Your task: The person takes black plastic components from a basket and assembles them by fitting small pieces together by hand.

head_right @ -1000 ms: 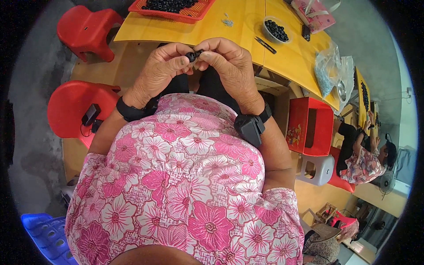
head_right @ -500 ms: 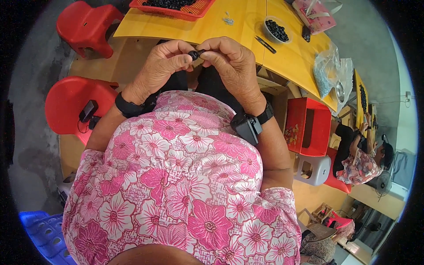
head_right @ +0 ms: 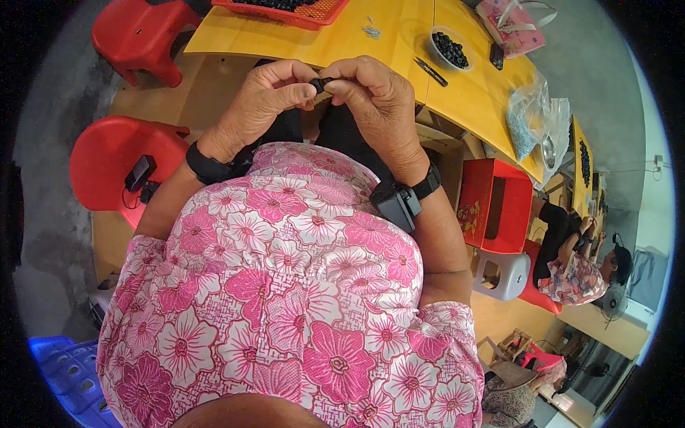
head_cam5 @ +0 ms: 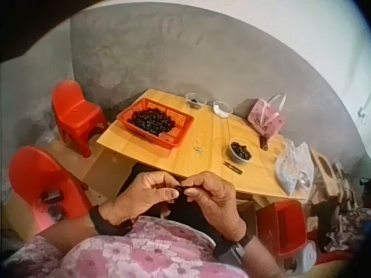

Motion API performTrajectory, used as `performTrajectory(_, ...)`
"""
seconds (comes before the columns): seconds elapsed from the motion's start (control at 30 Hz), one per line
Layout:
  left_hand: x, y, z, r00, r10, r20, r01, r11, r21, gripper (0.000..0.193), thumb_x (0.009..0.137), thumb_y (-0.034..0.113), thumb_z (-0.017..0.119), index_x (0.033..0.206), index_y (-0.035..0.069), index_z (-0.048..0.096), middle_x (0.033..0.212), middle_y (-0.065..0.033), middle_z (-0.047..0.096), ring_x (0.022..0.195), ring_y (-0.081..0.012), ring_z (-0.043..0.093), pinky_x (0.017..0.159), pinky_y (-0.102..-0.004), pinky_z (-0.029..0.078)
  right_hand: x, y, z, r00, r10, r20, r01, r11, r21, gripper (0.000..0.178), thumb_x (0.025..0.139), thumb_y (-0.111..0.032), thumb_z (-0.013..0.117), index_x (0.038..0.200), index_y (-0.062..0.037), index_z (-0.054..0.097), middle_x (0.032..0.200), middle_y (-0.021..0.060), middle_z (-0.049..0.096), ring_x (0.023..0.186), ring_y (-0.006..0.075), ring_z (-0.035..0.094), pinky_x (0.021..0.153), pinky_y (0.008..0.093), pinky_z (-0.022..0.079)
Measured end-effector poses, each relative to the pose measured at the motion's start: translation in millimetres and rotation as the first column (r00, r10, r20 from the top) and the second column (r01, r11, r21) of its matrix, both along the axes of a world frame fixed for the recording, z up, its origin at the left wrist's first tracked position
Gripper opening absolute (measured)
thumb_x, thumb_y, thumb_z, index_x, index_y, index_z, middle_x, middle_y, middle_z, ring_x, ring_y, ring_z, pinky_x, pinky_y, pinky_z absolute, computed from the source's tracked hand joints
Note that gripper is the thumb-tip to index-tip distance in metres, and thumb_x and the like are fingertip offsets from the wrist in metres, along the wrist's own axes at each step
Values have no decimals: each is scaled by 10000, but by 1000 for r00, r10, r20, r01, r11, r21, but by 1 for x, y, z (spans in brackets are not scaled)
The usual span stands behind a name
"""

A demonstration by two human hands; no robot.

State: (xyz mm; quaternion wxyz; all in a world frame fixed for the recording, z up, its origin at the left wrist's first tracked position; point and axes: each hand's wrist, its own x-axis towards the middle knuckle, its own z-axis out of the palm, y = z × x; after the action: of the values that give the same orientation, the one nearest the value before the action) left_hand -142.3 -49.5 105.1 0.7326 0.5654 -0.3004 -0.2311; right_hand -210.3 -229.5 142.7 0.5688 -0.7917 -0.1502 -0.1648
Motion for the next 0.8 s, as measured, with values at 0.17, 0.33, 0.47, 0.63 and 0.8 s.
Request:
performTrajectory(0.17, 1, -2, 0, 1000, -12, -14, 12, 1000, -6, 204, 839, 224, 681, 937, 49, 650, 788, 13, 616, 716, -62, 567, 645, -208, 479, 3, -3, -7, 1000, 19, -6, -19, 998, 53, 98, 840, 0, 613, 932, -10, 645, 802, 20, 612, 666, 77, 564, 614, 193, 463)
performTrajectory(0.33, 2, -5, -2, 1000, 13, -29, -13, 1000, 15, 198, 837, 220, 683, 941, 53, 653, 793, 17, 618, 715, -61, 569, 642, -205, 480, 8, -4, -21, 993, 109, -47, -89, 946, 312, 112, 854, -11, 605, 955, -2, 654, 831, 22, 624, 702, 80, 565, 654, 199, 470)
performTrajectory(0.47, 3, -5, -4, 996, 26, -84, -25, 1000, 8, 195, 837, 213, 684, 946, 54, 656, 793, 17, 618, 709, -60, 573, 641, -201, 483, 9, -3, -23, 994, 77, -72, -53, 955, 292, 123, 848, 1, 608, 962, 3, 656, 832, 30, 626, 705, 84, 573, 662, 198, 477)
performTrajectory(0.63, 5, -3, -9, 973, -35, -227, 31, 999, -19, 183, 862, 195, 656, 981, 57, 628, 860, 3, 614, 785, -76, 577, 726, -218, 490, 8, 0, -23, 998, 38, -50, -21, 955, 295, 134, 826, 35, 616, 954, 21, 655, 829, 45, 628, 715, 96, 588, 673, 208, 488)
performTrajectory(0.8, 5, -3, -8, 966, -42, -254, 34, 999, -34, 181, 867, 195, 650, 982, 57, 628, 872, 2, 617, 793, -74, 577, 734, -221, 493, 11, 4, -35, 997, 51, -62, -19, 901, 433, 131, 820, 39, 618, 946, 29, 653, 838, 52, 632, 714, 106, 586, 677, 214, 488)
